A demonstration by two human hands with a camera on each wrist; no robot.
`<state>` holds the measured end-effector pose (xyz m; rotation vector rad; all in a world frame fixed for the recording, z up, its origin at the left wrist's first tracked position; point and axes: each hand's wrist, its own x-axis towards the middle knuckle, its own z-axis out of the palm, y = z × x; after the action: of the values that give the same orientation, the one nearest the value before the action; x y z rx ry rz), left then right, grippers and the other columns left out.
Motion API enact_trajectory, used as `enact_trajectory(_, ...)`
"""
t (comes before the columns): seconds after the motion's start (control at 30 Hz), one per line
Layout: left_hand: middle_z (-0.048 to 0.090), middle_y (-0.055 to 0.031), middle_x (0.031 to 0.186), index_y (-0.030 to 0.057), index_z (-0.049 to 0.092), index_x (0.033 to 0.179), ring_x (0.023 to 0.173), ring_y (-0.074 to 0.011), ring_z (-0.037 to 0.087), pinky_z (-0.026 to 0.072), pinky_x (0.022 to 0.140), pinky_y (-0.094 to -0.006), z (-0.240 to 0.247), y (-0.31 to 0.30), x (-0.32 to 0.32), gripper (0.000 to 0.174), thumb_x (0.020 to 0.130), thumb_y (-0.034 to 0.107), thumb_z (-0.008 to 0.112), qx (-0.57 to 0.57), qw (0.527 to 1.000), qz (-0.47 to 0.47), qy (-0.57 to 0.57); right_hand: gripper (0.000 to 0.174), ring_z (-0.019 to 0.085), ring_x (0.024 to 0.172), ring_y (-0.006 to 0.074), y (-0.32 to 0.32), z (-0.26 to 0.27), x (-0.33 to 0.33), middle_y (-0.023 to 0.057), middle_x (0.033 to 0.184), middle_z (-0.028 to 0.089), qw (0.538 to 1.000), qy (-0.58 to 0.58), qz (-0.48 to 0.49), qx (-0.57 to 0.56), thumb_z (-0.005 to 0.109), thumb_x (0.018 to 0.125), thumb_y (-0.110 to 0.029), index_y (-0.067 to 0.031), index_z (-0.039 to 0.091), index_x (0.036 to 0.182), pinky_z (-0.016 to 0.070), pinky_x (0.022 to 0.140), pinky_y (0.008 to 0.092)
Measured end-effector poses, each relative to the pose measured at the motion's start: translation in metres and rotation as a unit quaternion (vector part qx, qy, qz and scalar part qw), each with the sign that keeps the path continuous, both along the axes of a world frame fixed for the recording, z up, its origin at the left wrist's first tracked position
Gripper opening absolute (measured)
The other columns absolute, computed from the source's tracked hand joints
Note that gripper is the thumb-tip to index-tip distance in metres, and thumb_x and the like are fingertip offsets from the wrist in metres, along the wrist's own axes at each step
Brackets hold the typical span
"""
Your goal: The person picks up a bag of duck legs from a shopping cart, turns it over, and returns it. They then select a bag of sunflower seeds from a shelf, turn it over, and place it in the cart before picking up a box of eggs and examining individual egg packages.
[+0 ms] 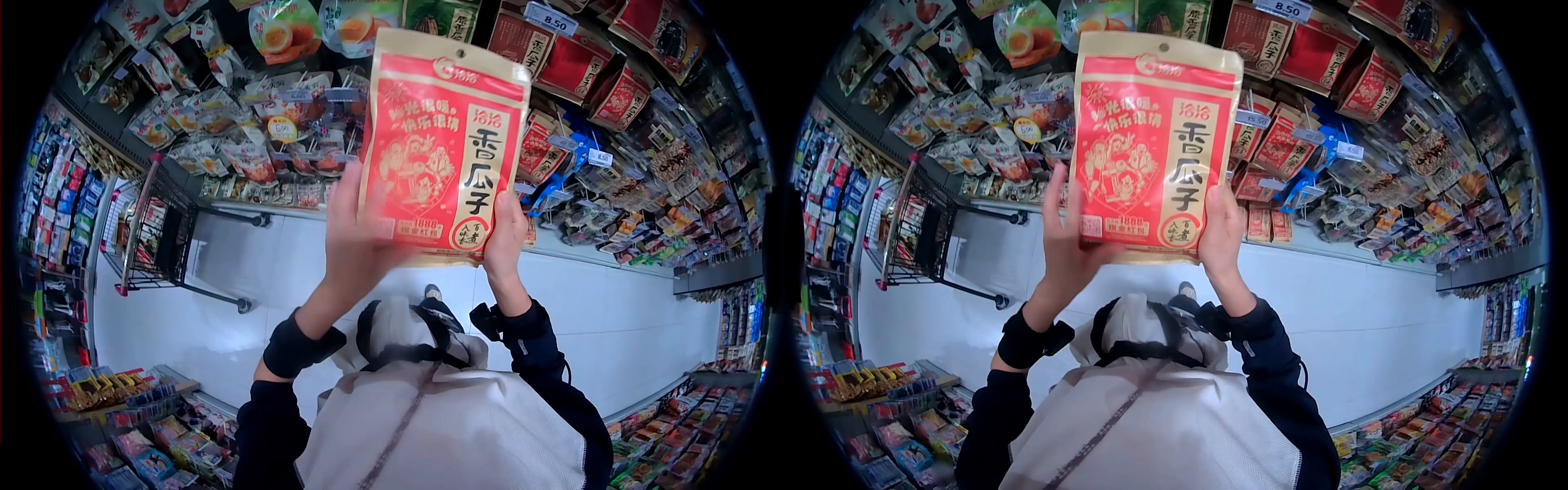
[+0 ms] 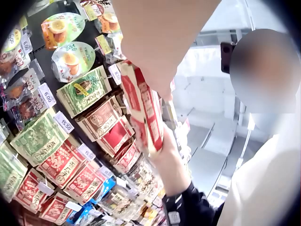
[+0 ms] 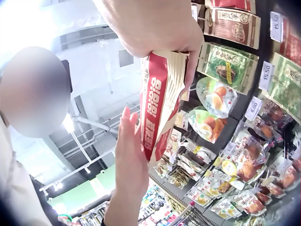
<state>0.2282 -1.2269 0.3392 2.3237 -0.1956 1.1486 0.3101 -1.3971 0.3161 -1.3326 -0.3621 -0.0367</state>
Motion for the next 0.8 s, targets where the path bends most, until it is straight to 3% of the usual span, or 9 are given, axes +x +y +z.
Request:
enact_trajectory(0.07, 0.036, -0.0161, 0.126, 0.0140, 0.041, 0.122, 0.116, -0.0380, 0.035, 0.0205, 0.096, -0.0542, -0.018, 0.005, -0.005, 0.045, 0.080, 0.025, 0.054, 0.223, 0.975, 0.004, 0.000, 0.035, 0.051, 0.088, 0.0115, 0.008, 0.018, 0.001, 0.0100, 0.101, 0.055, 0.998, -0.041, -0.048, 0.018, 0.034, 0.092, -0.024, 0.0039, 0.051, 0.103, 0.0397, 0.077, 0.0240)
enact_trajectory(0.17, 0.034, -0.0105, 0.128, 0.0274, 0.045, 0.118, 0.118, -0.0299, 0.036, 0.0258, 0.091, -0.0568, -0.025, 0.012, 0.014, 0.043, 0.077, 0.026, 0.057, 0.315, 0.942, 0.094, -0.063, 0.036, 0.046, 0.101, 0.0153, 0.016, 0.032, 0.001, 0.0124, 0.114, 0.048, 0.992, -0.100, -0.053, 0.058, 0.042, 0.088, -0.016, 0.0052, 0.040, 0.118, 0.0360, 0.087, 0.0262)
enact_trajectory(0.33, 0.052, -0.0156, 0.112, 0.0156, 0.052, 0.106, 0.102, -0.0410, 0.049, 0.0412, 0.083, -0.0517, -0.001, 0.034, 0.044, 0.030, 0.076, 0.016, 0.058, 0.216, 0.945, 0.017, -0.245, 0.073, 0.032, 0.121, 0.0231, 0.037, 0.070, -0.037, 0.0161, 0.134, 0.023, 0.977, -0.188, 0.028, 0.101, 0.051, 0.075, 0.006, 0.0005, 0.008, 0.134, 0.0325, 0.096, 0.0337)
enact_trajectory(0.43, 0.051, -0.0187, 0.111, 0.0095, 0.051, 0.105, 0.103, -0.0435, 0.048, 0.0421, 0.083, -0.0505, 0.002, 0.037, 0.047, 0.030, 0.076, 0.013, 0.057, 0.112, 0.954, -0.017, -0.278, 0.091, 0.029, 0.123, 0.0280, 0.041, 0.071, -0.045, 0.0189, 0.135, 0.021, 0.965, -0.234, 0.097, 0.061, 0.059, 0.067, 0.009, -0.0046, 0.000, 0.135, 0.0415, 0.088, 0.0365)
enact_trajectory(0.5, 0.051, -0.0181, 0.111, 0.0001, 0.048, 0.106, 0.100, -0.0332, 0.050, 0.0418, 0.084, -0.0373, -0.012, 0.026, 0.044, 0.034, 0.075, 0.008, 0.059, -0.113, 0.971, -0.019, -0.211, 0.092, 0.030, 0.122, 0.0307, 0.040, 0.084, -0.046, 0.0212, 0.133, 0.025, 0.949, -0.241, 0.192, 0.064, 0.062, 0.062, 0.010, -0.0082, 0.010, 0.135, 0.0415, 0.087, 0.0368)
enact_trajectory(0.57, 0.050, -0.0136, 0.111, -0.0034, 0.045, 0.109, 0.098, -0.0208, 0.050, 0.0379, 0.086, -0.0300, -0.033, 0.016, 0.030, 0.037, 0.076, 0.005, 0.060, -0.391, 0.913, -0.074, -0.094, 0.080, 0.032, 0.121, 0.0302, 0.035, 0.090, -0.035, 0.0197, 0.132, 0.029, 0.935, -0.306, 0.134, -0.116, 0.062, 0.063, 0.007, -0.0057, 0.023, 0.131, 0.0358, 0.092, 0.0386)
enact_trajectory(0.63, 0.047, -0.0109, 0.113, -0.0022, 0.043, 0.112, 0.100, -0.0166, 0.046, 0.0360, 0.088, -0.0294, -0.026, 0.015, 0.016, 0.039, 0.077, 0.004, 0.059, -0.410, 0.912, -0.028, -0.013, 0.061, 0.034, 0.120, 0.0256, 0.043, 0.067, -0.013, 0.0156, 0.130, 0.032, 0.960, -0.275, 0.016, -0.045, 0.058, 0.071, -0.002, -0.0027, 0.031, 0.125, 0.0304, 0.096, 0.0390)
enact_trajectory(0.7, 0.047, -0.0111, 0.113, -0.0003, 0.036, 0.116, 0.099, -0.0173, 0.050, 0.0413, 0.086, -0.0316, -0.011, 0.002, 0.016, 0.038, 0.083, 0.011, 0.051, -0.547, 0.825, -0.104, -0.101, 0.057, 0.035, 0.118, 0.0225, 0.048, 0.055, -0.003, 0.0149, 0.131, 0.030, 0.988, -0.138, -0.046, 0.042, 0.056, 0.076, -0.005, -0.0013, 0.029, 0.126, 0.0308, 0.096, 0.0360)
enact_trajectory(0.8, 0.047, -0.0102, 0.114, 0.0017, 0.033, 0.119, 0.102, -0.0180, 0.050, 0.0401, 0.088, -0.0314, -0.011, 0.003, 0.006, 0.043, 0.084, 0.020, 0.051, -0.588, 0.786, -0.171, -0.078, 0.052, 0.038, 0.114, 0.0191, 0.049, 0.052, 0.005, 0.0132, 0.127, 0.036, 0.974, -0.001, 0.131, 0.187, 0.054, 0.082, -0.010, -0.0004, 0.026, 0.126, 0.0317, 0.095, 0.0319)
